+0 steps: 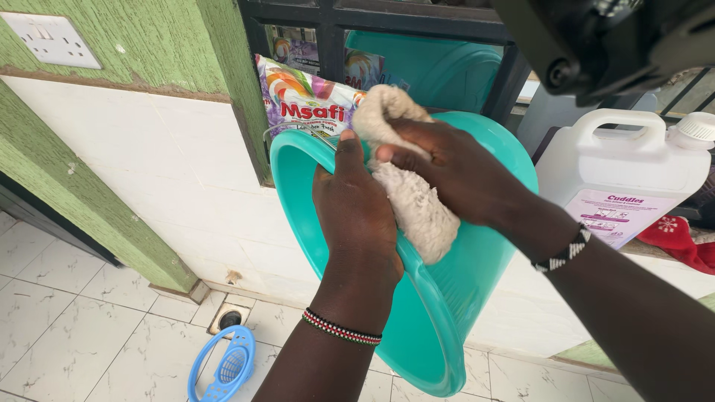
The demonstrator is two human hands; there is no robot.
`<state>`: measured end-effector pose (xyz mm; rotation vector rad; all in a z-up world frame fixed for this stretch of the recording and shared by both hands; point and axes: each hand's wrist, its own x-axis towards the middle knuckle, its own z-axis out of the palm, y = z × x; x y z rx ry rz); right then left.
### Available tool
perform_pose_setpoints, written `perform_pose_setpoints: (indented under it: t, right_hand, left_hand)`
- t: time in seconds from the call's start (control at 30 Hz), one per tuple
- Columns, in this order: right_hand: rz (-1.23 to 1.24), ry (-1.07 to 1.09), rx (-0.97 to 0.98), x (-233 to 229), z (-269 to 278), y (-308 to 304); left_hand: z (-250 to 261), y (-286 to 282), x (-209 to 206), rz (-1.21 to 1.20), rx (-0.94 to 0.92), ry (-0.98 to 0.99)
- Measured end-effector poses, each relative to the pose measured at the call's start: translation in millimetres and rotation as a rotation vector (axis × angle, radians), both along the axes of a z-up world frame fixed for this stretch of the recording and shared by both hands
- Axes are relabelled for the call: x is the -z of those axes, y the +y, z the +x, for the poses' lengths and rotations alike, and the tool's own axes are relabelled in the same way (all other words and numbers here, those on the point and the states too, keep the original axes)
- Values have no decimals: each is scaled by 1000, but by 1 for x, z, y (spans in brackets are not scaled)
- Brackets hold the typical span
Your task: The person wipes a plastic strainer with a cloth, sets it on the floor, and wipes the inside and outside of a bucket using the cloth.
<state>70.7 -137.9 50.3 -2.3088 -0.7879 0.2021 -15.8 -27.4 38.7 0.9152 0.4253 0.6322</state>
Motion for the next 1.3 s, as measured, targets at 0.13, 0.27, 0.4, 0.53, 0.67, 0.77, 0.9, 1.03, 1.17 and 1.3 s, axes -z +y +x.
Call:
perform_pose_setpoints:
  t: [0.13, 0.27, 0.4, 0.53, 0.67, 0.77, 0.9, 1.03, 1.17, 1.3]
  right_hand:
    - [346, -133, -214, 21, -40, -13]
    - [391, -307, -274, 46, -29, -49]
    - [287, -460, -138, 68, 26, -80]
    - [195, -482, -86, 65, 98, -82]
    - [316, -21, -205, 30, 115, -59]
    - [139, 79, -109, -5, 80, -19]
    - [268, 82, -328, -11, 11, 10]
    - [519, 12, -160, 15, -34, -8]
    - [404, -285, -102, 33, -47, -57]
    - [-37, -312, 210, 32, 4, -81]
  left_hand:
    - [3, 8, -2, -348, 149, -115]
    - [15, 17, -4, -59, 40, 187]
    - [21, 30, -6, -102, 93, 116]
    - [24, 39, 1, -113, 76, 134]
    - [24, 37, 3, -157, 34, 164]
    - [28, 28, -1, -114, 2, 207]
    - [31, 23, -6, -243, 65, 70]
    - [34, 29, -7, -236, 149, -1]
    - [43, 46, -7, -164, 45, 261]
    - [41, 62, 6, -117, 119, 232]
